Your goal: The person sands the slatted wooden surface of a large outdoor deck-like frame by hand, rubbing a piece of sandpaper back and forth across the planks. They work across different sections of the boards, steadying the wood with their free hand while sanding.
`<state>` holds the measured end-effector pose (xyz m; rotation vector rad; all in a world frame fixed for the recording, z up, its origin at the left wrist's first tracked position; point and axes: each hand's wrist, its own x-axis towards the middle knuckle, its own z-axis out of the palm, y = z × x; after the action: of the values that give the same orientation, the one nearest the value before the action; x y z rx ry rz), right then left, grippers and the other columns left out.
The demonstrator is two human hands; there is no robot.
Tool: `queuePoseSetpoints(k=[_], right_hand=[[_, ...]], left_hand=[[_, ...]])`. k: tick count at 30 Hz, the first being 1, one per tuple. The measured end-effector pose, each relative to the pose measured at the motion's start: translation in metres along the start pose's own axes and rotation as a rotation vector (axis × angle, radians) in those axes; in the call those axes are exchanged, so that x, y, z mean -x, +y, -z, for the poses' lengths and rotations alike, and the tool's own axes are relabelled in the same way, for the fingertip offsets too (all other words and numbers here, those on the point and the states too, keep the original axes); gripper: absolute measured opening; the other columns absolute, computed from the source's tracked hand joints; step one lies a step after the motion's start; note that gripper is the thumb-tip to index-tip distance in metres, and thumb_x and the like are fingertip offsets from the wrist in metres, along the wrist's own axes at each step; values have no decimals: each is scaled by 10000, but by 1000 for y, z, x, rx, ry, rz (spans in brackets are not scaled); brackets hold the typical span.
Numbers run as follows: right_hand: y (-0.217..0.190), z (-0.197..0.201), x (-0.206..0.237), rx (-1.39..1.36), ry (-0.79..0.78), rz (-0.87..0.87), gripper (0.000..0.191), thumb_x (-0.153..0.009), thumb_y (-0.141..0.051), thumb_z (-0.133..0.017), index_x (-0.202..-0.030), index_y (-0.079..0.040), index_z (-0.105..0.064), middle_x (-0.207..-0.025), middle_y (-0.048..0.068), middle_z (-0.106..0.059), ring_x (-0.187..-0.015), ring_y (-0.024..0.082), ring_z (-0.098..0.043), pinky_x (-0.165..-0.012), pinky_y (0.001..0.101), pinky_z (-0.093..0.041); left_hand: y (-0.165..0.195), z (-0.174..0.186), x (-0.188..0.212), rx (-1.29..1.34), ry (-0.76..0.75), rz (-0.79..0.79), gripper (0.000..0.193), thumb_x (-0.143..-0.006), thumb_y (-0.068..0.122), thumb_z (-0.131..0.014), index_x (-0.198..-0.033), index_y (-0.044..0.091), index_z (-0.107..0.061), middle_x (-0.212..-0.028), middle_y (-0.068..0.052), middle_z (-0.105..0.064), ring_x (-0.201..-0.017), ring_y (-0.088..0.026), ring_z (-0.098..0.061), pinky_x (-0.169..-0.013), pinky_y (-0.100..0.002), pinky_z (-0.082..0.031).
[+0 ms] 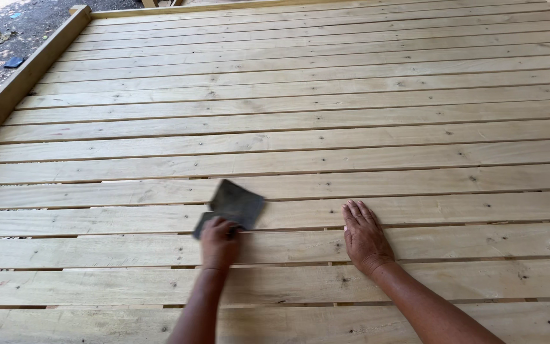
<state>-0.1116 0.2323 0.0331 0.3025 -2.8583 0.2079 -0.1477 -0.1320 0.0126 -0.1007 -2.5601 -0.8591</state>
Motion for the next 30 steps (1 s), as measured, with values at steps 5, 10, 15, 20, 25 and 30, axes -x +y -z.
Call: queuePoseSetpoints(k=[5,10,15,20,25,30], right_hand=[[-16,-6,-11,-15,-6,-16,537,-997,-247,-409,-1497,-57,-449,-1591,112,-408,-1509,268,-305,-1250,408,-205],[-16,-3,-12,-20,11,-25,529,-983,-231,-417,-1483,-66,-471,-1585,104,-431,-1506,261,-326,-1255,402,-227],[-21,-3,-14,-12,-5,-38,518,-1015,-238,-403,-1496,-52,-452,-1577,114,-425,-1500,261,-320,-1251,399,-218],[-25,2,-15,19,-33,-50,534,-990,-240,-403,-1490,-63,-453,-1576,104,-425,-1497,249,-321,-1251,393,-218],[-25,5,-15,10,-8,-29,528,-990,-241,-410,-1482,-58,-467,-1565,111,-446,-1496,257,-335,-1254,391,-230],[-22,3,-14,-7,1,-25,525,-979,-213,-440,-1476,-48,-475,-1558,117,-460,-1491,267,-352,-1254,393,-241]], left_hand=[[65,-37,16,60,-95,-124,98,-798,135,-747,-887,104,-773,-957,-54,-660,-995,-320,-588,-859,-440,-484],[28,10,6,69,-75,-176,141,-777,97,-742,-911,106,-786,-943,-52,-667,-980,-301,-602,-868,-422,-510],[13,19,0,-41,-79,17,102,-794,93,-746,-884,89,-793,-923,-42,-673,-959,-290,-596,-891,-412,-506],[65,-18,7,20,-144,-81,98,-819,100,-735,-894,103,-797,-951,-41,-671,-1001,-278,-596,-873,-418,-492],[46,-6,5,5,-171,-120,110,-830,108,-728,-917,110,-795,-977,-34,-672,-1016,-271,-611,-892,-401,-517],[-50,56,-5,-50,-62,80,144,-812,146,-766,-947,128,-812,-994,-13,-703,-1017,-241,-642,-901,-378,-538]])
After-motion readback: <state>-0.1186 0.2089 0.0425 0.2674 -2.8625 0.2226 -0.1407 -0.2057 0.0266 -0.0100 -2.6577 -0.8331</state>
